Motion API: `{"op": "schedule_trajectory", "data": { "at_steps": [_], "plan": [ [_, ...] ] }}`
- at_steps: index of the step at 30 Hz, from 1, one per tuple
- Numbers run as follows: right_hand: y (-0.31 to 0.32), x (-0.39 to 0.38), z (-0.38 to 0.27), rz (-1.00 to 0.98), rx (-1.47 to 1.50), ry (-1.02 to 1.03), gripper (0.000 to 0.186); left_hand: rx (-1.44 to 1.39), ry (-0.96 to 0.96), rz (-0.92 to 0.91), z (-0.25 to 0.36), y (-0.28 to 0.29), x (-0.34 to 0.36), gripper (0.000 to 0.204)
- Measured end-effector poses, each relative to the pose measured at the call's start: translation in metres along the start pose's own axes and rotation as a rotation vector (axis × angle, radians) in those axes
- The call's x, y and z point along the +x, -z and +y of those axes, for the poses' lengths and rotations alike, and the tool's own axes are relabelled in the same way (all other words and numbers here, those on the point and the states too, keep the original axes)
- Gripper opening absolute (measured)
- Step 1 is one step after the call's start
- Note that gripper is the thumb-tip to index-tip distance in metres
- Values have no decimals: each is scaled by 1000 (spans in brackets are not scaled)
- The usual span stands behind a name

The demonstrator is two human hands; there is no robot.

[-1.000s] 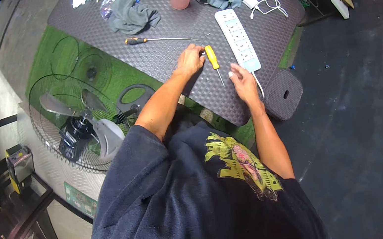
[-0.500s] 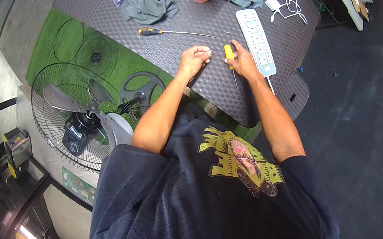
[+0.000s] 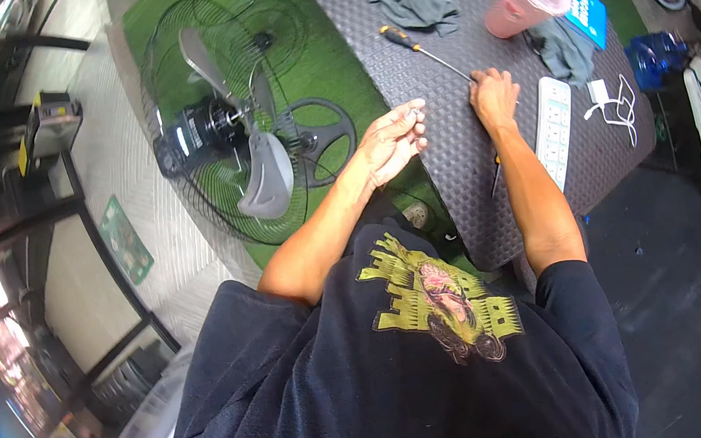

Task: Repairing a pedestal fan by cleaning the blades and securing the cage with cable ties.

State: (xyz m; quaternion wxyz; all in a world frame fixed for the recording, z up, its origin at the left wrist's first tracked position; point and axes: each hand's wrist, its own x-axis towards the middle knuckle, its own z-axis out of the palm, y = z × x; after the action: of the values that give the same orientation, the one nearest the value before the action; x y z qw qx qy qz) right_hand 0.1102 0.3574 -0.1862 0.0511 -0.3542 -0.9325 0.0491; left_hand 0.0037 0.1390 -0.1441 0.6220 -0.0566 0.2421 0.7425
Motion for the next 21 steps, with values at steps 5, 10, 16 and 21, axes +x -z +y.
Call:
{"op": "schedule_trajectory", "data": {
  "at_steps": [5, 10, 16, 21],
  "plan": [
    [3, 7, 3, 29, -99, 119, 17, -18, -72, 7, 6, 1, -10, 23],
    [75, -18, -1, 134, 130, 188, 7, 1192, -752, 376, 9, -41, 5, 15],
    [216, -67, -19, 132, -28, 323, 7, 1398, -939, 24, -28, -108, 20, 16],
    [233, -91, -42, 503, 41, 419, 51, 812, -630, 240, -67, -110, 3, 17]
  ]
}}
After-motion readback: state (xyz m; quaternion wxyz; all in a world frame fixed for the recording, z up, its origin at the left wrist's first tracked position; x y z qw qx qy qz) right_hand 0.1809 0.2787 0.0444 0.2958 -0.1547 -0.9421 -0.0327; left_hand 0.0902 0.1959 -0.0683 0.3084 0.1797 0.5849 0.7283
